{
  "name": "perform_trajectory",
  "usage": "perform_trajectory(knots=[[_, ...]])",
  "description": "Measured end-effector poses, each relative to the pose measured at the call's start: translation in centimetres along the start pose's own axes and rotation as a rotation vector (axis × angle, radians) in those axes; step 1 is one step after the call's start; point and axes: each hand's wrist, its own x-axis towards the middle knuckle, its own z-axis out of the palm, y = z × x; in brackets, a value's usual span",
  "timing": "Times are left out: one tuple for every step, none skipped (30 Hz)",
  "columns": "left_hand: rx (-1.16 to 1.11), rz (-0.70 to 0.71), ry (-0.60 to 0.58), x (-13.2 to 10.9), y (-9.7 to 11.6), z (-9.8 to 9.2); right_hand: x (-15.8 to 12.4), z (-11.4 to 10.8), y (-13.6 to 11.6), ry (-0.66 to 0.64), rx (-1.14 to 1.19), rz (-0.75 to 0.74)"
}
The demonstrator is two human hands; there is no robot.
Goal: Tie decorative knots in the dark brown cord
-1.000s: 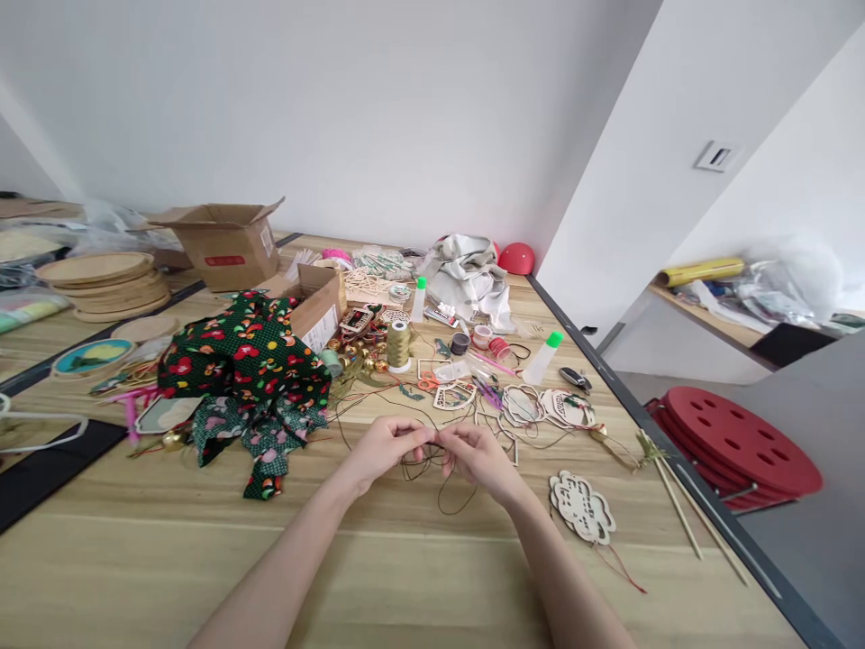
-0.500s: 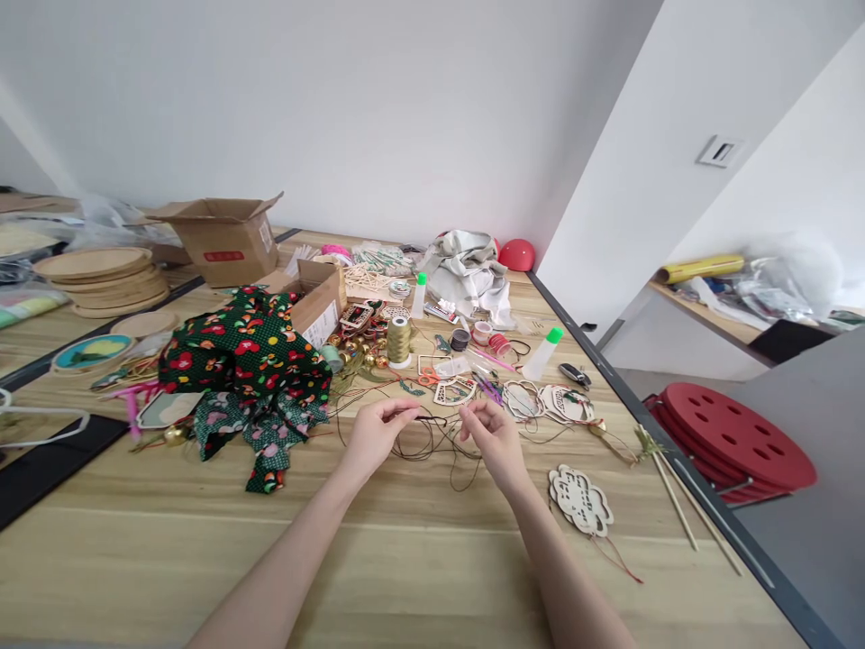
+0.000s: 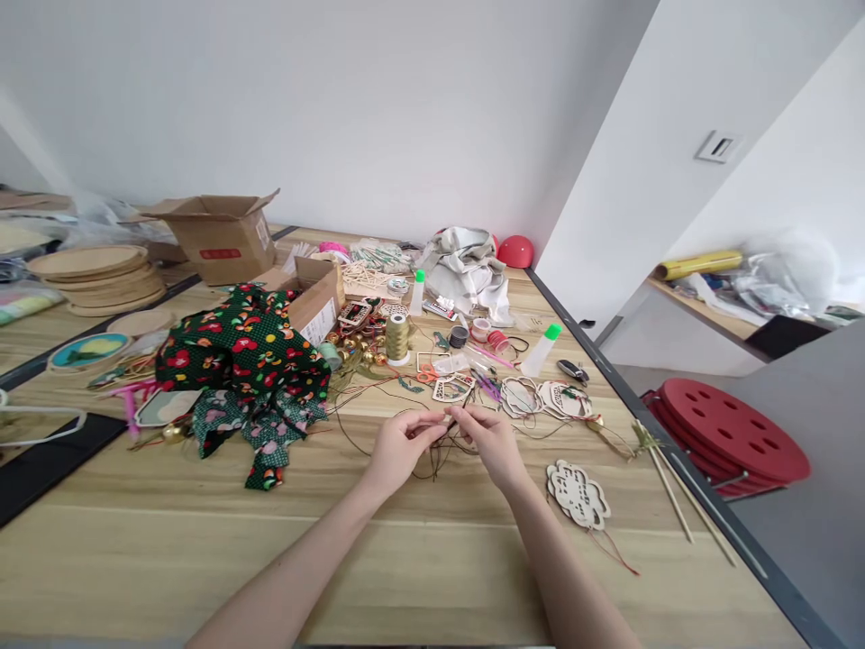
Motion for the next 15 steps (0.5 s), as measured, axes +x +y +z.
perform_trajectory(knots=[[0.023,0.001,-0.015,0.01,-0.13,0.03,0.04,-0.05,0.08,0.019,0.024,0.022],[0.046,0.006,-0.027,0.04,-0.26,-0.01,0.09,-0.11,0.18,0.039,0.052,0.039],[0.067,0.014,-0.039,0.09,-0.35,-0.08,0.13,-0.18,0.3,0.06,0.08,0.051],[0.084,0.024,-0.049,0.14,-0.41,-0.17,0.17,-0.23,0.42,0.082,0.106,0.059],[0.101,0.034,-0.061,0.18,-0.4,-0.27,0.2,-0.28,0.52,0.1,0.126,0.065],[0.12,0.047,-0.079,0.2,-0.34,-0.35,0.22,-0.31,0.6,0.118,0.138,0.066],[0.14,0.064,-0.106,0.19,-0.23,-0.4,0.22,-0.31,0.65,0.131,0.139,0.064],[0.16,0.084,-0.139,0.16,-0.1,-0.42,0.21,-0.29,0.67,0.14,0.135,0.061],[0.178,0.099,-0.175,0.11,0.04,-0.42,0.19,-0.24,0.66,0.142,0.128,0.059],[0.191,0.109,-0.206,0.06,0.15,-0.38,0.15,-0.17,0.64,0.139,0.123,0.061],[0.198,0.111,-0.227,0.01,0.23,-0.34,0.11,-0.07,0.61,0.132,0.12,0.066],[0.198,0.103,-0.236,-0.02,0.26,-0.29,0.08,0.04,0.58,0.123,0.119,0.072],[0.19,0.087,-0.233,-0.02,0.24,-0.25,0.05,0.16,0.56,0.114,0.117,0.076],[0.172,0.069,-0.221,0.0,0.19,-0.23,0.02,0.29,0.55,0.106,0.116,0.078],[0.147,0.053,-0.2,0.06,0.13,-0.23,-0.01,0.42,0.55,0.093,0.113,0.079]])
